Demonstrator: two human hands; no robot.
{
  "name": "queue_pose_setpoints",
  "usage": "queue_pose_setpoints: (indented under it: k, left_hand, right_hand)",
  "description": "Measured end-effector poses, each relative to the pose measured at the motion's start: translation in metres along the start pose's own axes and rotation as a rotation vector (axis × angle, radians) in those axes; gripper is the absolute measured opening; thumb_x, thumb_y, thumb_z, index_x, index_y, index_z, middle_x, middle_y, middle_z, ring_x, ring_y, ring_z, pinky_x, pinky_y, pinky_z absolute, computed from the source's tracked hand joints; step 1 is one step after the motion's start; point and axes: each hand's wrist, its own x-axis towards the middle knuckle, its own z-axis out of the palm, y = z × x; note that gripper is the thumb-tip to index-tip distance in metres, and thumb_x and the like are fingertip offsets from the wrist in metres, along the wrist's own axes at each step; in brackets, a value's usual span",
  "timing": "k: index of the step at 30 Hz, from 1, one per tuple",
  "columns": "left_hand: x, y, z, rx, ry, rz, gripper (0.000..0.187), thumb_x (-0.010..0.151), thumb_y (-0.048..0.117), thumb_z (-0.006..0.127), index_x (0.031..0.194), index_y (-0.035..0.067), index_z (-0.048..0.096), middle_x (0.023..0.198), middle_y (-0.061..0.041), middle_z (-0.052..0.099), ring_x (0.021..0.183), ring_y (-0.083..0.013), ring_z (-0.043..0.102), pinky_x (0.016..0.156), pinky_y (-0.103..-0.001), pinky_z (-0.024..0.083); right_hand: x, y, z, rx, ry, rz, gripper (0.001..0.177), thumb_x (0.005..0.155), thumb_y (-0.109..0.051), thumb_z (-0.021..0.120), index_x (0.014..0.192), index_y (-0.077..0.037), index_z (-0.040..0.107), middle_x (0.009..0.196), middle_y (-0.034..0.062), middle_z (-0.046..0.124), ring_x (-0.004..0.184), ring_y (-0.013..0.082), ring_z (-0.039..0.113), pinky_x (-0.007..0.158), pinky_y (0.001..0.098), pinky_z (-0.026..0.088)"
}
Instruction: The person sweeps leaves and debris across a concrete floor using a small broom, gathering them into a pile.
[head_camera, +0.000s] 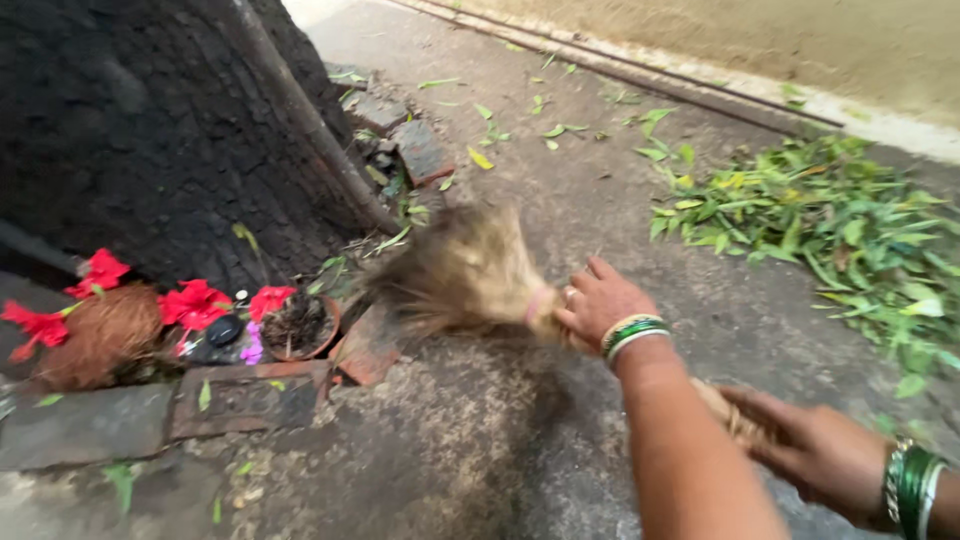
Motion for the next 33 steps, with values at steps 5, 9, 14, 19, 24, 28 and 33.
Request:
queue_pose_setpoints:
  k: [5, 9, 14, 19, 24, 28, 33]
  left_hand:
    - [0.016, -0.047, -0.017, 0.072, -0.066, -0.210, 0.039, 0.102, 0.030, 0.049, 0.139, 0.023, 0.063, 0.152, -0.006, 0.049, 0.145, -0.0281, 0.039, 0.116, -0.060, 0.021]
    - [0.001, -0.091, -0.010, 0.277, -0.164, -0.228, 0.039, 0.102, 0.032, 0.050, 0.137, 0.023, 0.066, 0.152, -0.004, 0.050, 0.146, -0.0269, 0.039, 0.115, -0.060, 0.023]
    - [-0.003, -0.093, 0.007, 0.458, -0.244, -0.119, 0.037, 0.104, 0.030, 0.050, 0.136, 0.021, 0.068, 0.149, -0.006, 0.054, 0.144, -0.0294, 0.039, 0.111, -0.061, 0.024]
    - [0.003, -0.104, -0.002, 0.461, -0.077, -0.065, 0.033, 0.104, 0.029, 0.050, 0.122, 0.020, 0.076, 0.132, -0.004, 0.070, 0.132, -0.0261, 0.056, 0.109, -0.051, 0.030]
    - [-0.009, -0.191, -0.031, 0.402, 0.022, -0.332, 0.029, 0.100, 0.024, 0.052, 0.108, 0.022, 0.081, 0.117, -0.005, 0.076, 0.112, -0.0265, 0.071, 0.097, -0.045, 0.042]
    - [-0.043, -0.243, -0.072, 0.388, 0.114, -0.474, 0.030, 0.101, 0.023, 0.050, 0.108, 0.021, 0.079, 0.115, -0.005, 0.076, 0.109, -0.0257, 0.072, 0.099, -0.047, 0.042]
    - [-0.079, -0.273, -0.122, 0.362, 0.200, -0.534, 0.031, 0.099, 0.022, 0.050, 0.116, 0.018, 0.075, 0.111, -0.006, 0.078, 0.106, -0.0260, 0.074, 0.100, -0.047, 0.043]
  right_hand:
    - [0.034, -0.025, 0.044, -0.053, -0.008, -0.356, 0.069, 0.092, -0.052, 0.064, 0.155, -0.038, 0.041, 0.087, 0.0048, 0.084, 0.063, 0.0191, 0.075, 0.061, 0.0377, 0.059]
    - [0.048, -0.064, 0.054, -0.051, -0.149, -0.064, 0.065, 0.091, -0.049, 0.058, 0.152, -0.043, 0.038, 0.080, 0.0070, 0.081, 0.054, 0.0241, 0.071, 0.061, 0.0408, 0.059]
    - [0.060, -0.050, 0.067, -0.035, -0.129, -0.033, 0.058, 0.091, -0.055, 0.060, 0.145, -0.035, 0.051, 0.080, 0.0111, 0.082, 0.054, 0.0258, 0.072, 0.061, 0.0421, 0.059]
    - [0.089, 0.001, 0.109, -0.003, -0.022, -0.284, 0.077, 0.078, -0.061, 0.072, 0.146, -0.030, 0.053, 0.098, 0.0067, 0.084, 0.087, 0.0184, 0.079, 0.081, 0.0354, 0.065]
    - [0.074, -0.036, 0.168, 0.185, -0.350, -0.413, 0.072, 0.077, -0.057, 0.079, 0.142, -0.034, 0.059, 0.105, 0.0013, 0.082, 0.098, 0.0200, 0.081, 0.091, 0.0360, 0.065]
    - [0.035, -0.132, 0.214, -0.061, -0.274, -0.478, 0.071, 0.077, -0.054, 0.076, 0.143, -0.039, 0.058, 0.106, 0.0032, 0.082, 0.100, 0.0206, 0.079, 0.091, 0.0371, 0.060]
    - [0.003, -0.204, 0.228, -0.041, -0.343, -0.528, 0.064, 0.080, -0.051, 0.074, 0.141, -0.034, 0.060, 0.106, 0.0051, 0.082, 0.100, 0.0208, 0.079, 0.090, 0.0369, 0.060]
